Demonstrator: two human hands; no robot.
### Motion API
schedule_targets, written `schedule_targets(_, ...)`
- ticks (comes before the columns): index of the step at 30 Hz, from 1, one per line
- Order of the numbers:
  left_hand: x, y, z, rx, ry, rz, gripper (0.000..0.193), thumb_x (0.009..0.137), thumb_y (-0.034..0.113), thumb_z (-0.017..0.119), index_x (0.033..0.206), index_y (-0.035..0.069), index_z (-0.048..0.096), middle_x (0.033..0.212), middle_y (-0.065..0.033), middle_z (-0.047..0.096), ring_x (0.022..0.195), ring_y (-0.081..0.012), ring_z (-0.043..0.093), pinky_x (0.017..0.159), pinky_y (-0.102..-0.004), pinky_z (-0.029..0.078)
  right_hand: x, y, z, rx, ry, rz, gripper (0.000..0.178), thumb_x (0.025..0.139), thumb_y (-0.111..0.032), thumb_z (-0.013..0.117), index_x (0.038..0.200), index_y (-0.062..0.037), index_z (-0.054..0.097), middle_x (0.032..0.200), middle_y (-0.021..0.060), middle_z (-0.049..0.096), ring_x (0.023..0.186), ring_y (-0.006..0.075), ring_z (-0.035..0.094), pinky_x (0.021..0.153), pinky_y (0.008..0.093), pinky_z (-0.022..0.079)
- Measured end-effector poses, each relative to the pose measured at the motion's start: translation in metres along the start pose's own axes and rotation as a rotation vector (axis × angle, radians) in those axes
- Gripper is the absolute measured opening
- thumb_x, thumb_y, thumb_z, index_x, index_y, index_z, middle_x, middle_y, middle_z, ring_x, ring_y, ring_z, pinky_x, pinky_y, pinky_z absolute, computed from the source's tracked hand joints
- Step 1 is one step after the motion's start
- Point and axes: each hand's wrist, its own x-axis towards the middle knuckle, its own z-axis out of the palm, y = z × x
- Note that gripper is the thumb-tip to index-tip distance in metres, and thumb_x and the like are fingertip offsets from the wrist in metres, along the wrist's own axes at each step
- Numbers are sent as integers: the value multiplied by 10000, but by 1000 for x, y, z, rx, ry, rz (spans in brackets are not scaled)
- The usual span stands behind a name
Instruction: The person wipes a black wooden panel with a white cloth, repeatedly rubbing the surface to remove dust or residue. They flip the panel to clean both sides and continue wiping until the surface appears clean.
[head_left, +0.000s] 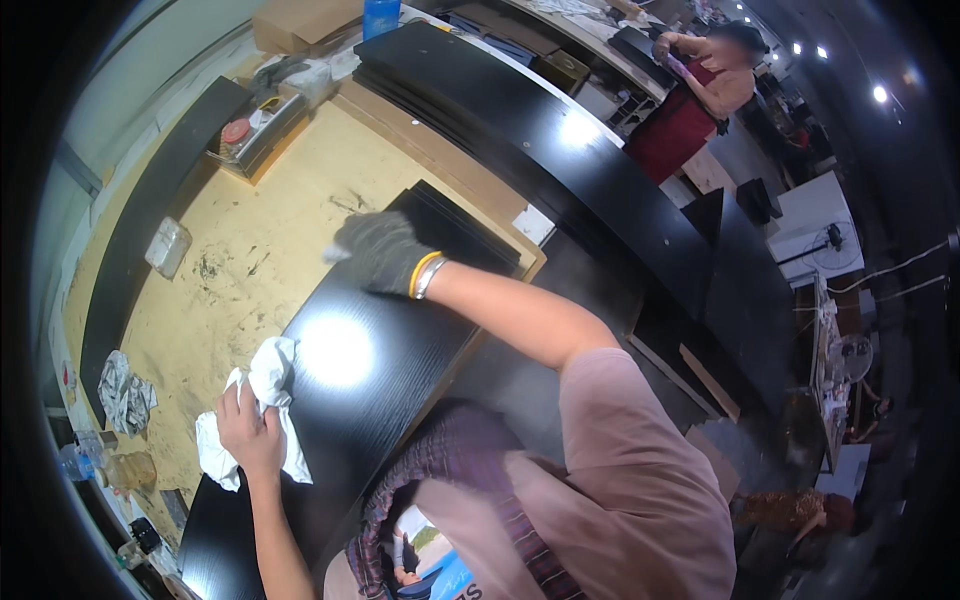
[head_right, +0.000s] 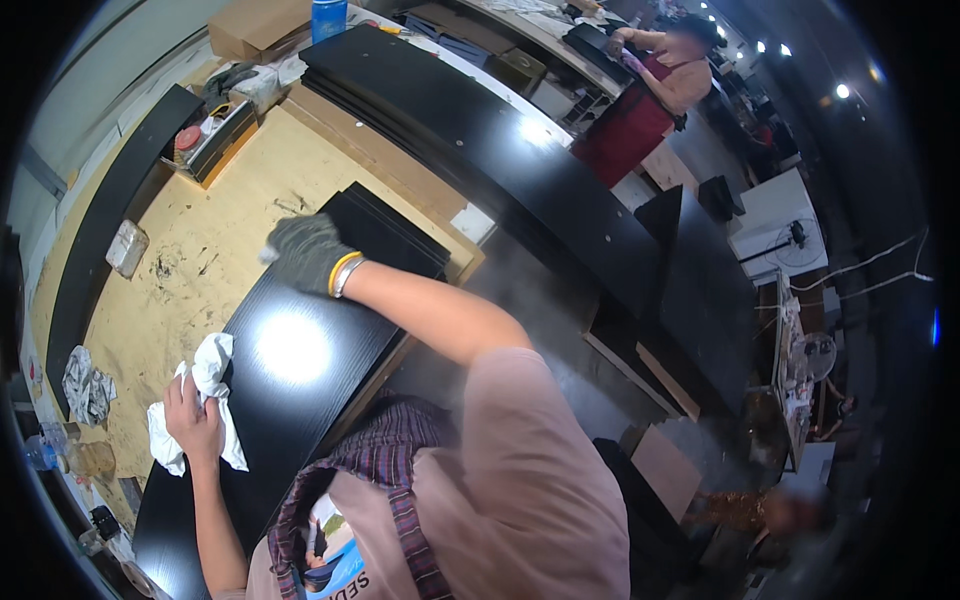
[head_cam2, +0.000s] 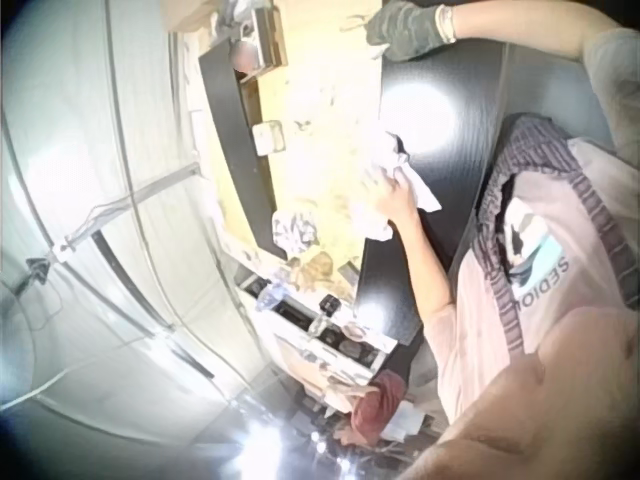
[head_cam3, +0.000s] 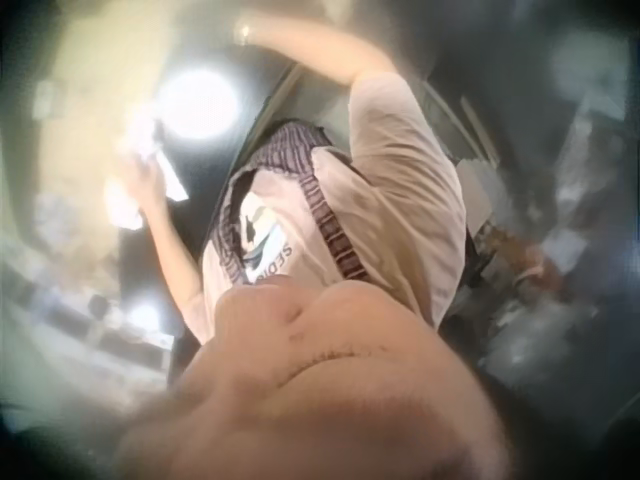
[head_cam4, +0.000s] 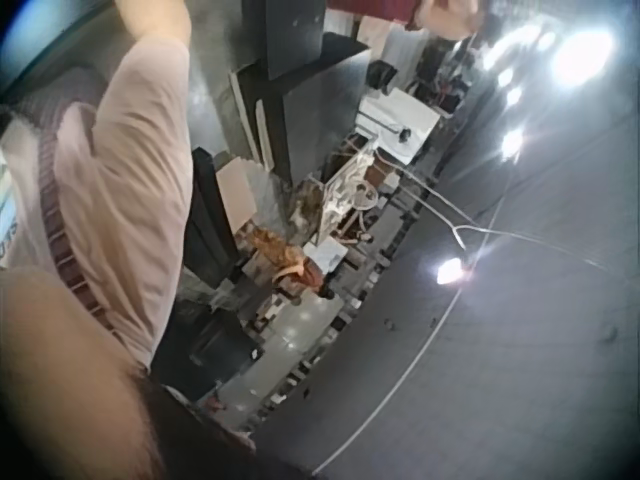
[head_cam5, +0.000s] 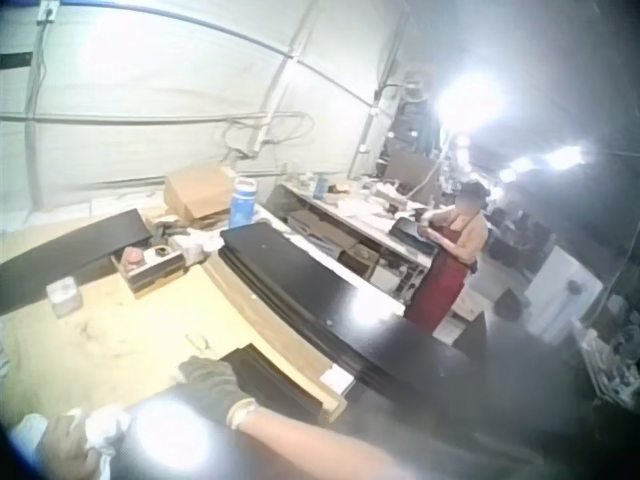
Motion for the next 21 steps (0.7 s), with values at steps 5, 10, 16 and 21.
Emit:
schedule_targets(5,-1,0,-3,31,-20,-27,499,689,32,617,1185,-14,638,1143,-221,617,1043,-427,573,898,-490,475,20,122,-29,-121,242,228,273,862,-321,630,816,-77,744,840,182,716,773,366,697,705,472,538)
schedule_targets(10,2,2,-3,41,-24,-20,502,684,27,614,1183,-22,633,1138,-214,618,1030,-435,569,897,-495,475,17,128,-32,75,232,115,330,865,-418,678,969,-119,769,926,130,721,910,324,692,826,451,538)
schedule_targets(16,7,10,1,105,-51,14,497,686,30,616,1180,-20,623,1127,-210,612,1021,-429,558,876,-495,473,28,117,-41,185,144,147,400,942,-457,578,942,-97,753,983,166,727,967,349,682,865,475,530)
schedule_targets(21,20,25,7,93,-51,32,495,685,43,616,1176,-20,625,1107,-215,606,1003,-426,554,873,-500,466,10,132,-37,195,160,28,360,900,-442,625,943,-111,759,982,154,720,951,346,682,846,469,527)
